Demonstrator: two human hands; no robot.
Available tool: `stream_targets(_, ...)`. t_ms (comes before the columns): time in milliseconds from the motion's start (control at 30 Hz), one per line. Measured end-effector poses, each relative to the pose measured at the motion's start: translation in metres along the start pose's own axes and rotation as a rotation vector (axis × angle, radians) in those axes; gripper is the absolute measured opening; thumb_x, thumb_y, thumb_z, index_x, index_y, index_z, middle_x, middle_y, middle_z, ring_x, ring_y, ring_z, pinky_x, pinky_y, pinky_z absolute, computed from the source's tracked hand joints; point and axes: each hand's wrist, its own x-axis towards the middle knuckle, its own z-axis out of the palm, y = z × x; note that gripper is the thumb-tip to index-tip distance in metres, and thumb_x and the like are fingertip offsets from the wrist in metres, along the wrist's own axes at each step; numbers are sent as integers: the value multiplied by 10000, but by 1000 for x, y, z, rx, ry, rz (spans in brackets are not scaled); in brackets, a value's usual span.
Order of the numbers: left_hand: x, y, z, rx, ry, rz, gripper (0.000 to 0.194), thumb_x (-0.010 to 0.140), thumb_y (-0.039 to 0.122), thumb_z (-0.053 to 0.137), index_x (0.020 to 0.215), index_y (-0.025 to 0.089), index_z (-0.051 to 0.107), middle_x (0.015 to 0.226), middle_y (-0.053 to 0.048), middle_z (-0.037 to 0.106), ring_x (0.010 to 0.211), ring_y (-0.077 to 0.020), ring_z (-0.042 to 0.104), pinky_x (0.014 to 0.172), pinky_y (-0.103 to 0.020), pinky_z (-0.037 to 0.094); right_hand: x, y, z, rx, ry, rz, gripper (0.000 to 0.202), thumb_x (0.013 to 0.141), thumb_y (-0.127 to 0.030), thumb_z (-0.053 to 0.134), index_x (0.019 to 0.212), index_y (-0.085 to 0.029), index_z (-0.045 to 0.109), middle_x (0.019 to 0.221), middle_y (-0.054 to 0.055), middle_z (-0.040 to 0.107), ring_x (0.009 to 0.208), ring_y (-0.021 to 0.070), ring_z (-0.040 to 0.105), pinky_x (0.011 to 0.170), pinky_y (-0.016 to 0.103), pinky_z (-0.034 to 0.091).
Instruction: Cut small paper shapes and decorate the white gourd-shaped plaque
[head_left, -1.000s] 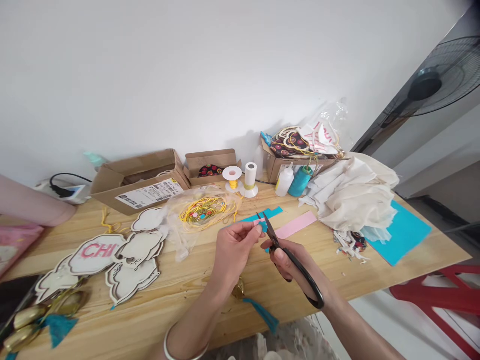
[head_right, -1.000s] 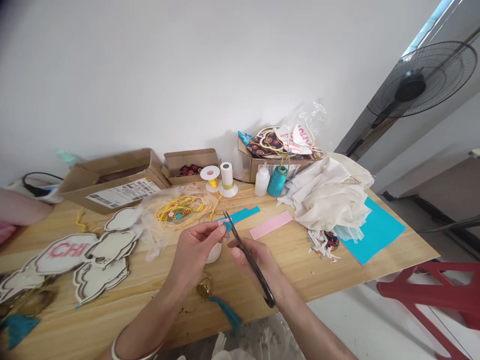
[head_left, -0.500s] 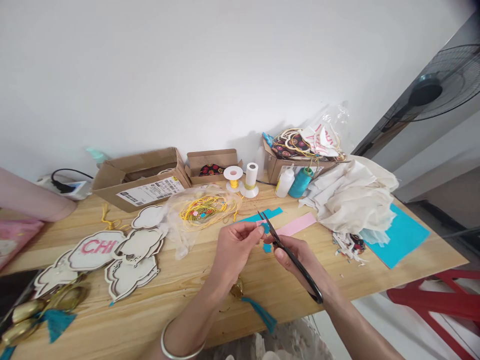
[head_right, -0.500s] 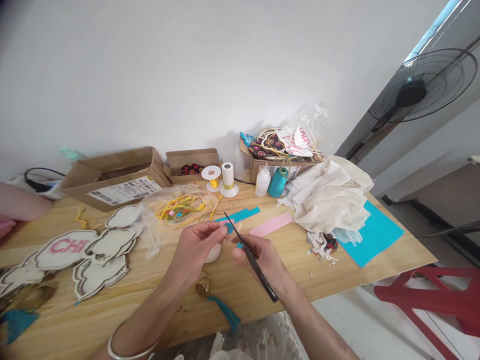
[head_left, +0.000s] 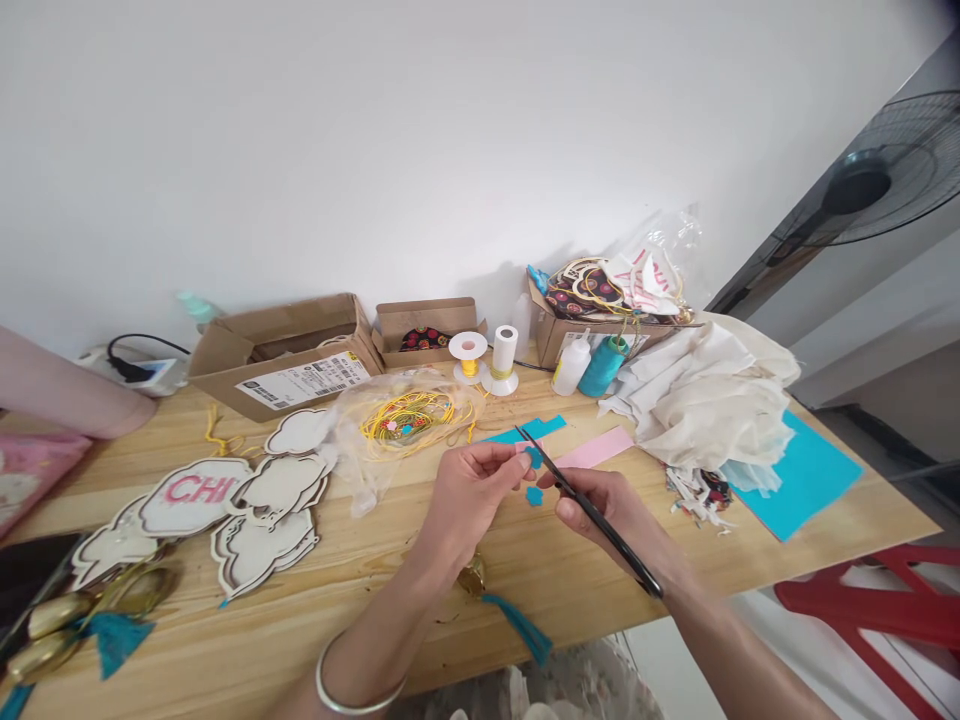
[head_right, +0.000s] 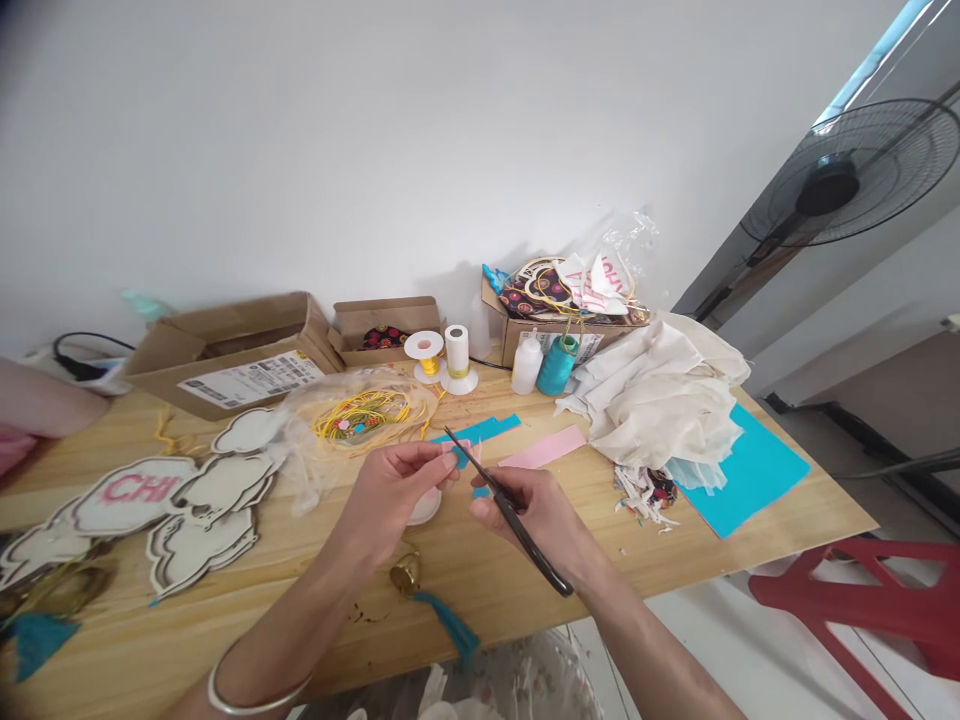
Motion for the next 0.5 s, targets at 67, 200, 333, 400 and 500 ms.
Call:
stream_targets(67,0,0,-1,-6,-20,-7,100,669,254,667,679,171,721,518,29,605,449,-51,442,449,-172,315,0,-1,-3,-5,-15,7,482,706,-538,582,894,-94,609,579,-41,335,501,69,249,444,210,201)
stream_targets(200,2,1,-1,-34,-36,-48,105,653,253,675,701,172,722,495,36,591,428,-48,431,431,-171,297,0,-4,-7,-21,-45,14,474,696,-533,595,880,-97,606,565,-47,315,497,65,241,437,207,184)
stream_targets(333,2,5,0,-25,-39,-59,104,642,261,675,665,169,719,485,27,593,422,-60,443,434,-184,303,1,-2,-11,-34,-75,-1,461,720,-532,571,867,-98,612,555,-47,294,497,68,233,433,208,164)
stream_targets(400,2,8,0,-3,-43,-49,91,628,255,680,628,171,714,496,15,608,434,-73,460,442,-195,310,2,0,-13,-40,-92,-10,452,736,-528,557,870,-101,624,562,-41,296,504,72,236,433,211,158)
stream_targets(500,2,11,-2,43,-48,-40,99,617,265,684,580,174,697,498,1,620,438,-89,467,437,-208,303,2,1,-17,-38,-123,-16,433,741,-512,563,883,-110,636,577,-34,315,517,76,246,440,211,161)
